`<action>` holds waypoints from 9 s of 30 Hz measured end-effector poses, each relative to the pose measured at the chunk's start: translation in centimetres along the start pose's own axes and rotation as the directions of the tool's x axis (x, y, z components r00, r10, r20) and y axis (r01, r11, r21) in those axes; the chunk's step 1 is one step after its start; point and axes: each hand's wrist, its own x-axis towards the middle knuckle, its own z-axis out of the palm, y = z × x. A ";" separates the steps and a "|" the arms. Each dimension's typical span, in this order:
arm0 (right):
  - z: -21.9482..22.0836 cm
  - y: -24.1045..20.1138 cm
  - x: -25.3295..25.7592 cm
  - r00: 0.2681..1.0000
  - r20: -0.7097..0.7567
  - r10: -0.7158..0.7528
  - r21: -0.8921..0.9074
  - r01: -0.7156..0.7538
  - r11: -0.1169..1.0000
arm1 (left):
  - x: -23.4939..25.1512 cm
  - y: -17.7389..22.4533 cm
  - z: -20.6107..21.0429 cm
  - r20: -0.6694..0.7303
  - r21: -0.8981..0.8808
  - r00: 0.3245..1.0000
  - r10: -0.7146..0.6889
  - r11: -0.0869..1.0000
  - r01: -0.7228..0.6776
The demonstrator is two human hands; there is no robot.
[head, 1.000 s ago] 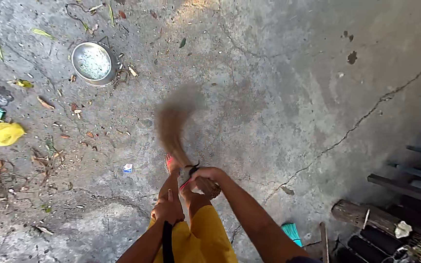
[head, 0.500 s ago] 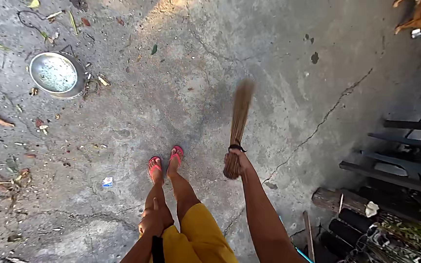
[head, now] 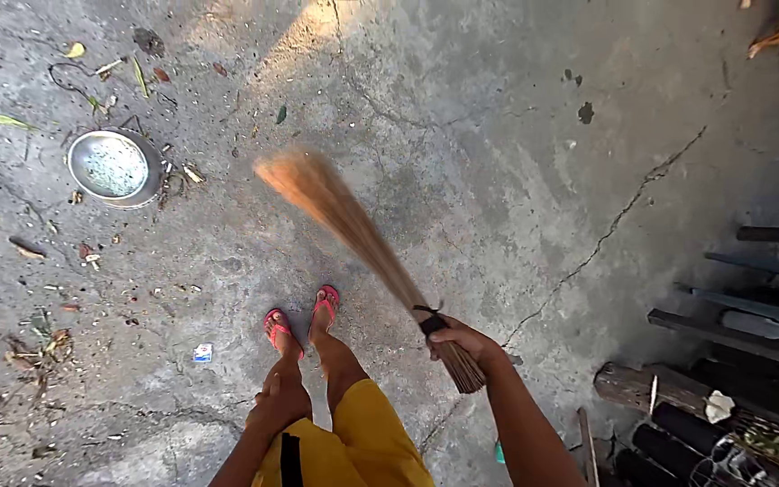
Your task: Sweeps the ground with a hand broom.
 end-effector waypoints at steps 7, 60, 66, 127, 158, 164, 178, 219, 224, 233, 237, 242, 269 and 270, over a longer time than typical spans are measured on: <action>4.1 -7.8 8.7 0.876 -0.483 0.016 0.264 0.128 0.956 | -2.9 -5.5 -1.0 0.026 -0.109 0.987 -0.156 0.981 0.158; 60.8 12.6 22.6 0.961 -0.271 0.062 -0.309 -0.147 0.940 | -1.4 -25.8 3.1 -0.017 -0.282 0.998 -0.063 0.958 0.056; 63.7 14.5 22.5 0.778 0.386 0.495 -0.424 -0.327 0.845 | -1.6 -26.9 7.0 -0.022 -0.340 0.996 -0.084 0.938 0.071; 57.0 10.0 26.7 0.947 -0.321 0.005 0.003 -0.004 1.000 | 4.0 -47.5 9.2 0.023 -0.205 0.999 0.036 0.978 -0.030; 61.6 -8.7 19.3 0.883 0.260 0.390 -0.427 -0.257 0.867 | 4.8 -45.2 -16.8 0.061 -0.641 0.998 0.028 0.768 0.018; 45.9 -4.8 10.9 0.968 -0.249 -0.011 0.177 0.056 0.983 | 7.9 -44.6 -24.6 -0.161 -0.684 0.985 0.056 0.713 -0.152; 32.4 -11.7 10.6 0.955 -0.137 0.263 0.177 -0.238 0.955 | 28.0 -30.8 -51.8 -0.157 -0.984 0.975 -0.160 0.113 -0.140; 47.1 -27.4 25.1 0.879 0.173 0.445 -0.465 -0.325 0.823 | 27.9 -29.1 -23.4 0.328 -0.720 0.941 0.083 -0.623 0.306; 44.9 -26.0 17.1 0.964 -0.194 0.182 -0.161 -0.215 0.963 | 10.6 -29.2 -24.0 -0.007 -1.000 0.981 0.195 0.015 -0.010; 63.3 -18.3 34.4 0.778 0.166 0.607 -0.507 -0.461 0.729 | -0.3 -25.9 -27.3 0.032 -0.620 0.997 0.067 0.784 -0.033; 58.1 -25.2 28.8 0.783 0.281 0.555 -0.523 -0.360 0.772 | 1.1 -25.3 -27.3 0.000 -0.644 0.999 0.042 0.765 -0.032; 36.5 -29.7 13.3 0.976 0.041 0.213 -0.302 -0.191 0.934 | 1.3 -21.4 -29.5 0.007 -0.578 1.000 0.007 0.816 -0.001; 5.9 -47.8 14.1 0.881 -0.473 0.019 0.200 0.087 0.976 | -3.8 5.8 -45.5 -0.044 -0.087 0.994 -0.103 0.991 0.099; 5.5 -49.1 16.2 0.853 -0.521 0.031 0.262 0.125 0.957 | -2.5 6.1 -45.4 -0.058 -0.091 0.990 -0.130 0.988 0.125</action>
